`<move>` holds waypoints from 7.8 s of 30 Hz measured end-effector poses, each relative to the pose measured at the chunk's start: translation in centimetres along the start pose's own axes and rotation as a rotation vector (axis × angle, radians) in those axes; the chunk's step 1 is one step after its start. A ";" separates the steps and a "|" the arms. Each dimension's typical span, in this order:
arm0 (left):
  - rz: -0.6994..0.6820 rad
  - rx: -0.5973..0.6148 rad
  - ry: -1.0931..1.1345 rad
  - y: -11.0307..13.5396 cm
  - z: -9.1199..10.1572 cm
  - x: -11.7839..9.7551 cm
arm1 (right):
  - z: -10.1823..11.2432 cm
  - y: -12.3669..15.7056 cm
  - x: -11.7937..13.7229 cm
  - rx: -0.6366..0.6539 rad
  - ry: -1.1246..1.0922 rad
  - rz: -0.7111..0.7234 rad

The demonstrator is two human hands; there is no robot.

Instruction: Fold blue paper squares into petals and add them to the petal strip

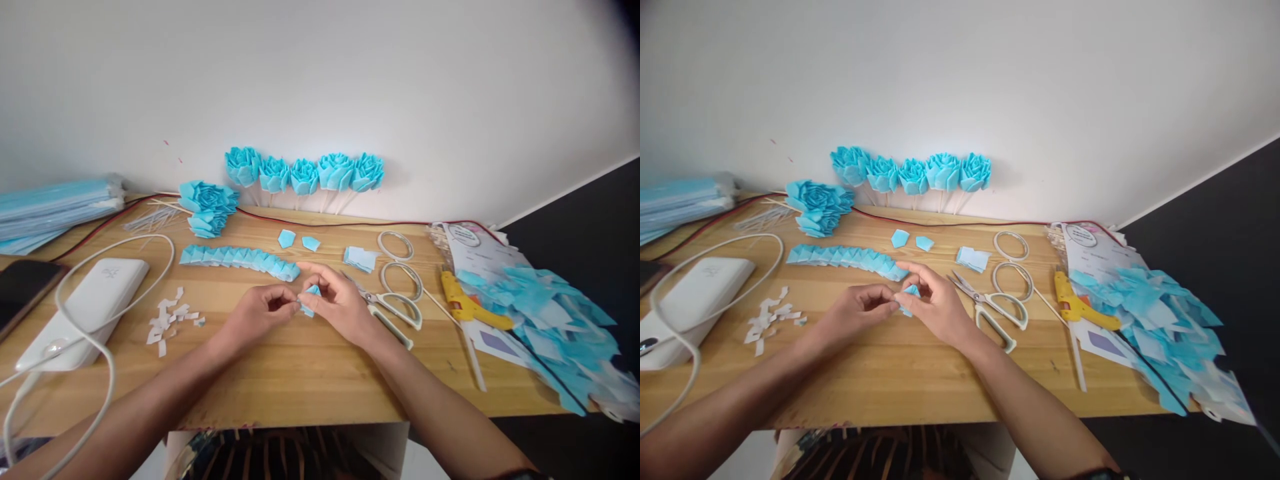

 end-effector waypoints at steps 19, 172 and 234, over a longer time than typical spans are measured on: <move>-0.023 -0.104 0.135 0.6 1.9 -1.4 | -0.1 -0.1 -0.4 0.013 -0.102 -0.065; -0.042 -0.088 0.087 1.1 3.4 -1.2 | -1.9 -0.6 -0.1 -0.002 -0.159 -0.103; -0.159 -0.053 -0.381 0.9 1.2 -1.0 | 3.8 -1.7 2.1 -0.166 0.612 0.313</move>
Point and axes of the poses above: each hand's wrist, its own y-axis away from the middle knuckle, its own z-axis out of the back of the hand, x = y × z, the point moved 9 cm from there along -y, towards the middle knuckle, and after that the axes turned 14 degrees about z, right-handed, at the moved point
